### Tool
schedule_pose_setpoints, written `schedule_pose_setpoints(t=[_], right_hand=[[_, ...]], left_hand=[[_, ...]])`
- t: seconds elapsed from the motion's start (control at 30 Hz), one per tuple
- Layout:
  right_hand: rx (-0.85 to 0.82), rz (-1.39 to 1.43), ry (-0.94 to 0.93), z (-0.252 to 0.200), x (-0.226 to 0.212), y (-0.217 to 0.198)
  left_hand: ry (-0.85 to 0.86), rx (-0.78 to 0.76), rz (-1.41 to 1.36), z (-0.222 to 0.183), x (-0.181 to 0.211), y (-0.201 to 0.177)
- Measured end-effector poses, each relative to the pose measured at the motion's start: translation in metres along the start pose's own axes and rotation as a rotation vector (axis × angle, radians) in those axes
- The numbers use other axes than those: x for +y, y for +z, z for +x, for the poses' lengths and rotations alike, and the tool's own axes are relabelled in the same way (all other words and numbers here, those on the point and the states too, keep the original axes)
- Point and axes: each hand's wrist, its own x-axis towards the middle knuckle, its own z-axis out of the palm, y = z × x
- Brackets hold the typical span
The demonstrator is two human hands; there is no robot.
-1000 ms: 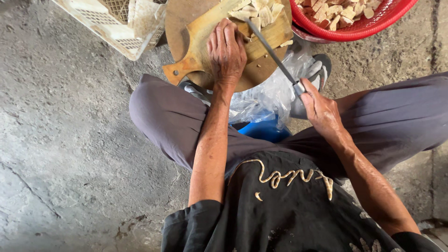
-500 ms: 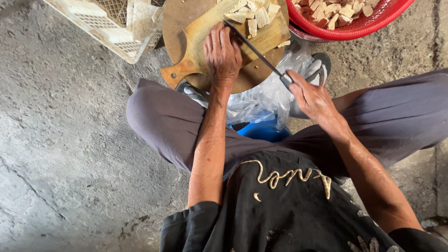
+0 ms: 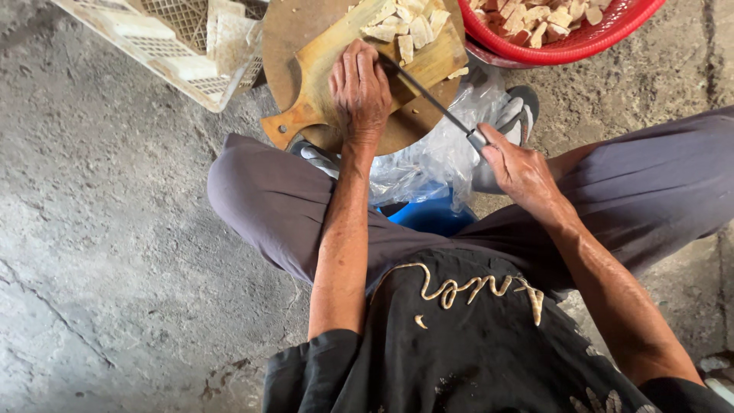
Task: The person sits cross-legged on the floor and uses a knife to slice rectangular blocks of a white food item on a wooden cutting board. Sliced pieces are placed into a red basket nearby.
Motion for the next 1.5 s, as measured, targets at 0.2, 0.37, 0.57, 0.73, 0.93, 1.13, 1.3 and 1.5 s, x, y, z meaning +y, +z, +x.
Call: schedule_pose_setpoints(t=[0.2,0.37,0.57,0.73,0.93,1.13,1.3,1.5], right_hand=[[-0.009,0.002,0.011,0.014,-0.001,0.022],[0.01,0.031,-0.206,0.036,-0.004,0.061],[0.287,-0.027,-0.085,0.043,0.031,0.024],[0.297,-0.034,0.015,0.047,0.033,0.019],[0.198,0.07,0.041,0.041,0.016,0.048],[0.323,0.007,-0.278,0.043,0.016,0.056],[0.296,0.043,-0.114,0.044,0.021,0.059],[0.194,0.129,0.109,0.048,0.014,0.054]], left_hand=[[-0.095,0.148,-0.383,0.0,-0.023,0.007],[-0.355,0.131,-0.474,0.002,-0.036,-0.014],[-0.339,0.135,-0.429,0.006,-0.025,-0.026],[-0.348,0.132,-0.397,0.008,-0.022,-0.024],[-0.282,0.103,-0.337,0.004,-0.02,-0.024],[-0.165,0.1,-0.266,0.002,-0.021,-0.022],[-0.107,0.113,-0.221,-0.001,-0.024,-0.016],[-0.057,0.219,-0.15,0.003,-0.019,-0.019]])
